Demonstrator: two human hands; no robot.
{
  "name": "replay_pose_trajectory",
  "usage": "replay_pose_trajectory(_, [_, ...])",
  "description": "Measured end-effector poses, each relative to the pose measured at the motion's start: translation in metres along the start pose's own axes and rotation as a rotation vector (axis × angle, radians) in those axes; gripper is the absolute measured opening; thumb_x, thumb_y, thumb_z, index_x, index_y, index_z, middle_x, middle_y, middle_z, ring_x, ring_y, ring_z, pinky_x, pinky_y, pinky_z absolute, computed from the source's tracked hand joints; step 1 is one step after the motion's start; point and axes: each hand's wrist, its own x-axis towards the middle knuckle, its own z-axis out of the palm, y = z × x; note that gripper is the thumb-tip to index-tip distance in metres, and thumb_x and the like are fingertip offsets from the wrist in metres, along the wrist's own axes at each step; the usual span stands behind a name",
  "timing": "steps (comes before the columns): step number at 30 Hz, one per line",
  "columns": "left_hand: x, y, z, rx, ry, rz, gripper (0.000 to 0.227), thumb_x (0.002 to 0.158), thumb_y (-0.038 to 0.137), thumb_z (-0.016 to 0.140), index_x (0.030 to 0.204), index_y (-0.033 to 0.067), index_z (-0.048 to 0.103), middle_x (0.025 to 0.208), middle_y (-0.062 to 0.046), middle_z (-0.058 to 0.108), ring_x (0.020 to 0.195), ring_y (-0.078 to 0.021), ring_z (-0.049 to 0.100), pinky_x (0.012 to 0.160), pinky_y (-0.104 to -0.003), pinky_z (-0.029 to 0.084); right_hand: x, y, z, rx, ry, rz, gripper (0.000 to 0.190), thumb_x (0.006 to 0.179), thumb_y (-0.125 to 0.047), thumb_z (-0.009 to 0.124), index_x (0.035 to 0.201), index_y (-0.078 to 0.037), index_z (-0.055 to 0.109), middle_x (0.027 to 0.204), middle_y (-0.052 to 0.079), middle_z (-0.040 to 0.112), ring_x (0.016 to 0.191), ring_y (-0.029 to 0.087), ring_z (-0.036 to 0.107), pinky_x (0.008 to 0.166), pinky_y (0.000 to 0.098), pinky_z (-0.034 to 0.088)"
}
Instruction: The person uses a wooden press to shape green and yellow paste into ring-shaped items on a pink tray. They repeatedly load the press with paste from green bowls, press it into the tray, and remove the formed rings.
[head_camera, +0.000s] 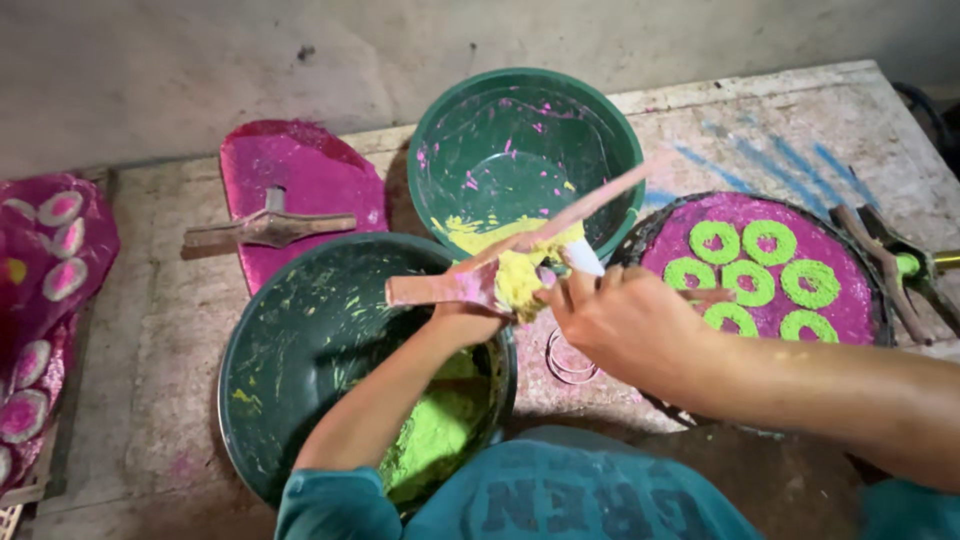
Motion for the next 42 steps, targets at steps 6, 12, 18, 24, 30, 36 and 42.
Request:
replay_pose_trajectory(6, [-0.002, 0.015, -0.027, 0.474, -0.088, -0.169, 0.041, 0.094, 0.035, 0.068, 0.13, 0.0166, 0.063, 0.124, -0.006, 0.071, 0.115, -0.0197, 0.069, 0.095, -0.034, 0.056, -0.047, 0.04, -0.034, 0.127, -0.163, 0.1, 0.039, 0.09, -0.021, 0.057, 0.127, -0.008, 0.06, 0.087, 0.008, 0.066, 0.069, 0.024, 0.073, 0.042, 0.0356, 0.055])
replay_pose_trajectory(12, [-0.001, -0.007, -0.011, 0.122, 0.047, -0.031, 0.059, 0.094, 0.03, 0.056, 0.149, 0.01, 0.047, 0.139, -0.012, 0.063, 0.127, -0.0238, 0.062, 0.106, -0.034, 0.05, -0.021, 0.03, -0.028, 0.062, -0.056, 0.047, 0.029, 0.084, -0.015, 0.06, 0.111, -0.006, 0.063, 0.085, 0.008, 0.065, 0.064, 0.024, 0.072, 0.047, 0.0346, 0.056])
replay_pose_trajectory(18, [0.006, -0.044, -0.019, 0.218, 0.087, 0.056, 0.051, 0.096, 0.022, 0.06, 0.142, 0.004, 0.051, 0.136, -0.014, 0.063, 0.126, -0.0246, 0.061, 0.107, -0.036, 0.049, -0.012, 0.015, -0.01, 0.125, 0.058, 0.092, 0.026, 0.083, -0.015, 0.061, 0.108, -0.008, 0.064, 0.078, 0.004, 0.065, 0.06, 0.019, 0.069, 0.046, 0.0333, 0.052])
replay_pose_trajectory(24, [0.015, -0.051, -0.039, -0.095, 0.344, -0.117, 0.065, 0.093, 0.022, 0.061, 0.153, 0.0063, 0.039, 0.127, -0.011, 0.067, 0.115, -0.0223, 0.067, 0.102, -0.038, 0.056, -0.028, 0.042, 0.008, 0.683, 0.178, 0.533, 0.031, 0.098, -0.021, 0.058, 0.128, -0.011, 0.061, 0.099, 0.013, 0.073, 0.072, 0.032, 0.071, 0.059, 0.0429, 0.055])
replay_pose_trajectory(30, [0.041, -0.043, -0.041, 0.528, 0.5, 0.104, 0.084, 0.092, 0.024, 0.074, 0.16, 0.0004, 0.03, 0.143, -0.016, 0.058, 0.128, -0.0316, 0.057, 0.109, -0.039, 0.047, 0.037, -0.035, 0.103, 1.302, 0.639, 0.387, 0.052, 0.097, -0.001, 0.058, 0.149, -0.008, 0.051, 0.134, 0.025, 0.065, 0.121, 0.04, 0.066, 0.096, 0.0394, 0.056])
replay_pose_trajectory(36, [0.045, -0.041, -0.058, 0.734, 0.453, -0.029, 0.101, 0.078, 0.037, 0.081, 0.154, -0.0062, 0.029, 0.152, -0.024, 0.042, 0.132, -0.0405, 0.048, 0.111, -0.044, 0.042, 0.013, -0.015, 0.139, 1.458, 0.408, 0.375, 0.051, 0.096, -0.006, 0.061, 0.147, -0.009, 0.054, 0.129, 0.023, 0.07, 0.113, 0.032, 0.07, 0.091, 0.0341, 0.055])
replay_pose_trajectory(42, [0.06, -0.035, -0.041, 0.958, 0.449, -0.172, 0.071, 0.085, 0.051, 0.073, 0.146, 0.0196, 0.051, 0.162, -0.032, 0.025, 0.135, -0.0515, 0.041, 0.106, -0.051, 0.042, 0.056, 0.002, 0.158, 1.429, 0.497, 0.495, 0.044, 0.099, -0.007, 0.06, 0.143, -0.006, 0.057, 0.125, 0.02, 0.072, 0.105, 0.019, 0.074, 0.089, 0.0308, 0.056])
